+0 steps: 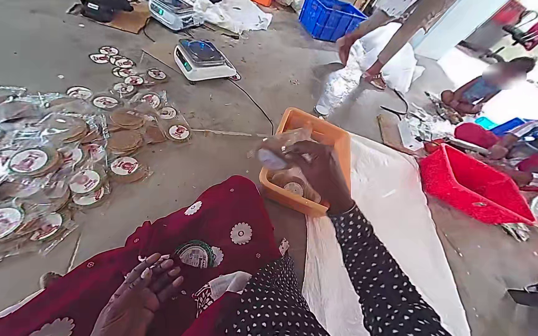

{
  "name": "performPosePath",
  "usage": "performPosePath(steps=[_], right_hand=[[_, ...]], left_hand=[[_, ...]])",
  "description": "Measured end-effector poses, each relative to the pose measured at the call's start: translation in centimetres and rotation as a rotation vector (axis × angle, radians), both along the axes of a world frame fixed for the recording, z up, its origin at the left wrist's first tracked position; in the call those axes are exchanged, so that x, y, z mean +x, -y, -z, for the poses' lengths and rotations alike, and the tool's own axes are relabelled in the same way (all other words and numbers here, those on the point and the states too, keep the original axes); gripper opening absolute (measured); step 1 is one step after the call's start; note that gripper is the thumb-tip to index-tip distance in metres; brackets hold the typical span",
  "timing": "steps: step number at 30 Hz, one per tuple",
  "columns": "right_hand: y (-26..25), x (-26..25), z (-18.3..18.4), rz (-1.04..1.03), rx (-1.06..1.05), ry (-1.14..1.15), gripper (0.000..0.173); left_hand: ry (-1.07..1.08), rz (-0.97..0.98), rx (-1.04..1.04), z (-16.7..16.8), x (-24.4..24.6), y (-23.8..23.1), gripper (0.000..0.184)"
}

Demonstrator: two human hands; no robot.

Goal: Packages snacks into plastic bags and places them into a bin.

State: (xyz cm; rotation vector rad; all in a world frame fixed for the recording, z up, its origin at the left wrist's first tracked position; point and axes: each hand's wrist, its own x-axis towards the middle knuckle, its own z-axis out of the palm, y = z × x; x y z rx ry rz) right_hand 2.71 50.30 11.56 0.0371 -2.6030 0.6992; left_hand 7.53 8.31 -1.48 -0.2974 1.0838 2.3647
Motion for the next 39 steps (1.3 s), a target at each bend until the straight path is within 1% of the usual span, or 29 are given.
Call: performPosePath(steps=[3, 6, 8, 10, 12, 14, 15, 17, 19, 21, 22, 24, 25, 27, 28, 30, 32, 33, 36, 37, 39], right_hand=[[-6.2, 0.1, 1.9, 0.181, 0.127, 0.147, 0.019], [-9.2, 1.2, 4.9, 0.255, 0.215, 0.325, 0.02], [-11.3, 1.9, 7.8, 0.259, 0.265, 0.439, 0.019], [-11.9, 2.1, 9.6, 0.255, 0.245, 0.472, 0.017], [-10.6, 1.1, 9.5, 0.272, 0.134, 0.419, 0.018], [-7.7, -1.5, 8.9, 0.226, 0.009, 0.328, 0.029], [-5.6, -3.4, 8.6, 0.168, -0.044, 0.293, 0.032], [-0.2, -8.1, 8.8, -0.012, -0.141, 0.264, 0.031], [7.0, -13.3, 10.5, -0.178, -0.279, 0.355, 0.027], [15.5, -17.4, 13.0, -0.284, -0.442, 0.53, 0.025], [19.5, -19.1, 14.4, -0.31, -0.504, 0.635, 0.025], [26.5, -22.4, 17.4, -0.283, -0.622, 0.812, 0.028], [29.4, -23.8, 18.9, -0.24, -0.693, 0.858, 0.028], [34.1, -26.0, 21.6, -0.13, -0.841, 0.863, 0.027], [36.0, -26.9, 22.6, -0.082, -0.891, 0.838, 0.027], [39.2, -28.6, 24.5, 0.014, -0.911, 0.759, 0.027], [41.6, -29.8, 25.8, 0.097, -0.867, 0.652, 0.025], [42.5, -30.4, 26.1, 0.135, -0.82, 0.617, 0.029], [44.0, -31.4, 25.9, 0.2, -0.732, 0.611, 0.05], [44.1, -31.8, 25.8, 0.205, -0.722, 0.625, 0.052], [44.0, -32.3, 26.1, 0.183, -0.742, 0.647, 0.044]], left_hand=[[0.006, -0.032, -0.027, 0.1, -0.6, 0.0, 0.034], [0.013, -0.111, -0.11, -0.3, -1.0, 0.9, 0.033], [0.045, -0.174, -0.136, -0.6, -1.6, 2.1, 0.031], [0.064, -0.231, -0.186, -1.0, -2.6, 3.6, 0.028], [0.059, -0.304, -0.213, -1.3, -3.5, 5.4, 0.026], [0.052, -0.39, -0.216, -1.2, -4.4, 7.2, 0.026], [0.053, -0.42, -0.213, -0.8, -4.9, 8.1, 0.025], [0.081, -0.48, -0.18, 0.8, -6.1, 9.2, 0.023], [0.16, -0.524, -0.173, 2.2, -7.2, 9.4, 0.02], [0.189, -0.503, -0.189, 2.7, -8.1, 9.2, 0.02], [0.181, -0.476, -0.192, 2.7, -8.4, 9.1, 0.022], [0.177, -0.449, -0.187, 3.0, -8.7, 9.1, 0.023], [0.177, -0.446, -0.183, 3.2, -8.8, 9.1, 0.023], [0.18, -0.437, -0.175, 3.4, -8.9, 9.2, 0.025], [0.185, -0.439, -0.173, 3.4, -9.0, 9.2, 0.026], [0.199, -0.436, -0.169, 3.3, -9.3, 9.1, 0.028], [0.201, -0.437, -0.165, 3.3, -9.5, 9.1, 0.03], [0.201, -0.439, -0.158, 3.4, -9.6, 9.1, 0.03], [0.213, -0.451, -0.159, 3.7, -9.9, 8.9, 0.033], [0.212, -0.449, -0.169, 3.7, -10.1, 8.8, 0.033], [0.206, -0.44, -0.187, 3.8, -10.2, 8.8, 0.033]])
